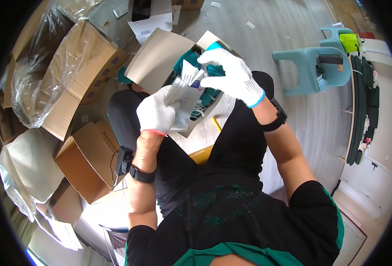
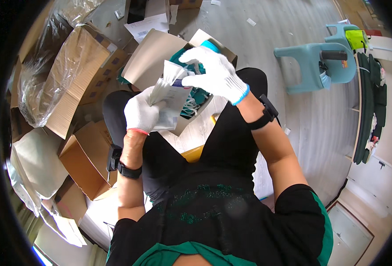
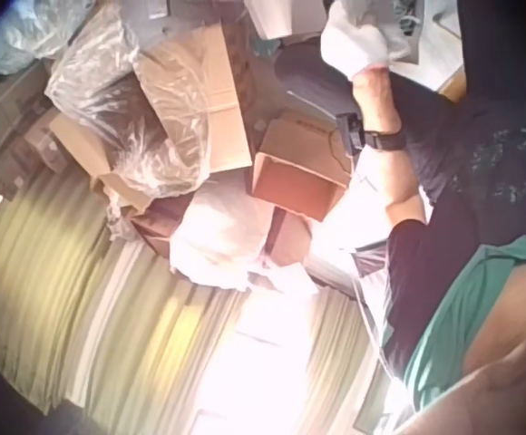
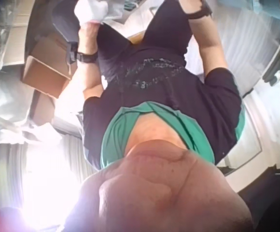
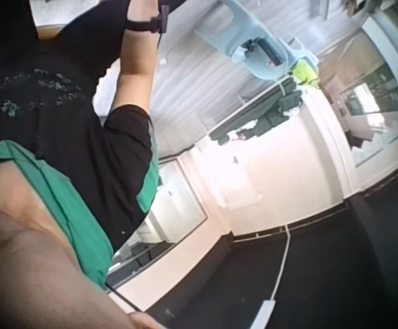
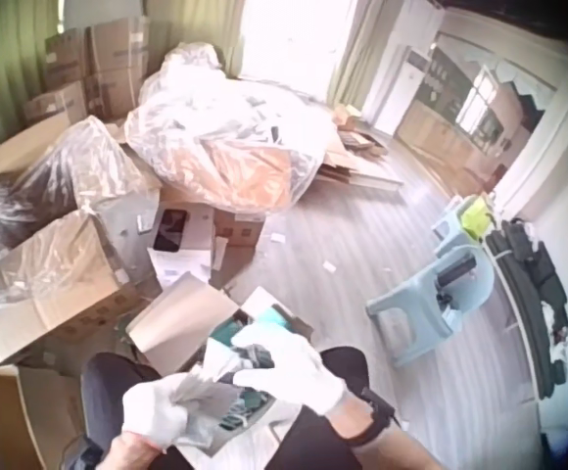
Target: Sort packaged medical or hygiene supplies from a box into different piles or containers.
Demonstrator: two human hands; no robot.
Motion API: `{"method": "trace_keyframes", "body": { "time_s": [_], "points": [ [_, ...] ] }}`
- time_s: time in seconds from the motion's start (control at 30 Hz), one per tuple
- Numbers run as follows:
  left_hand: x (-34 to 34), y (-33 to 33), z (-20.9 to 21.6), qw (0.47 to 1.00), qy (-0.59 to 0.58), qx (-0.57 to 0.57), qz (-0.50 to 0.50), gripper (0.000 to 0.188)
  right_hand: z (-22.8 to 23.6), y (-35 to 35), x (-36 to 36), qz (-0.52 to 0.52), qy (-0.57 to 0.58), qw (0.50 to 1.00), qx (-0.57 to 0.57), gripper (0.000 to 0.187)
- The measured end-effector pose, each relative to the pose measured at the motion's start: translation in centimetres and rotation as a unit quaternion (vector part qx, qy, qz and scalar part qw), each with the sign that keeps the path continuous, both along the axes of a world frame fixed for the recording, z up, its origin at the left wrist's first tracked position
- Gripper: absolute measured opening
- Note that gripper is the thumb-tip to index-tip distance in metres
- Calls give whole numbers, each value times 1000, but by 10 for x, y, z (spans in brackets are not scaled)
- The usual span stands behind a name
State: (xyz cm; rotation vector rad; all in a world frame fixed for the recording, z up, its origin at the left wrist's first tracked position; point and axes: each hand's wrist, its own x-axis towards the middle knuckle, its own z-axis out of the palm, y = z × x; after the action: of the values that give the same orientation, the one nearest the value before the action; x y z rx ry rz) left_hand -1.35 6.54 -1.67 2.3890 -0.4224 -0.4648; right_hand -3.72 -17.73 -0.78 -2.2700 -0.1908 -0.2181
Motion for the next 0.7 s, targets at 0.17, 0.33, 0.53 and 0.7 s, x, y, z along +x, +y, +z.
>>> {"method": "trace_keyframes", "body": {
  "time_s": [0.17, 0.33, 0.53, 0.7],
  "points": [
    [0, 4, 29, 998, 20, 0, -56, 39, 25, 11, -21, 20, 57, 998, 23, 42],
    [2, 32, 78, 992, 37, 34, -117, 39, 44, 38, -30, 90, -68, 993, 28, 36],
    [27, 81, 117, 963, 211, 45, -161, 36, 56, 99, -38, 114, 13, 977, 178, 26],
    [8, 92, 74, 923, 42, 347, -164, 33, -22, 159, -23, 55, -168, 983, 45, 12]
  ]
}}
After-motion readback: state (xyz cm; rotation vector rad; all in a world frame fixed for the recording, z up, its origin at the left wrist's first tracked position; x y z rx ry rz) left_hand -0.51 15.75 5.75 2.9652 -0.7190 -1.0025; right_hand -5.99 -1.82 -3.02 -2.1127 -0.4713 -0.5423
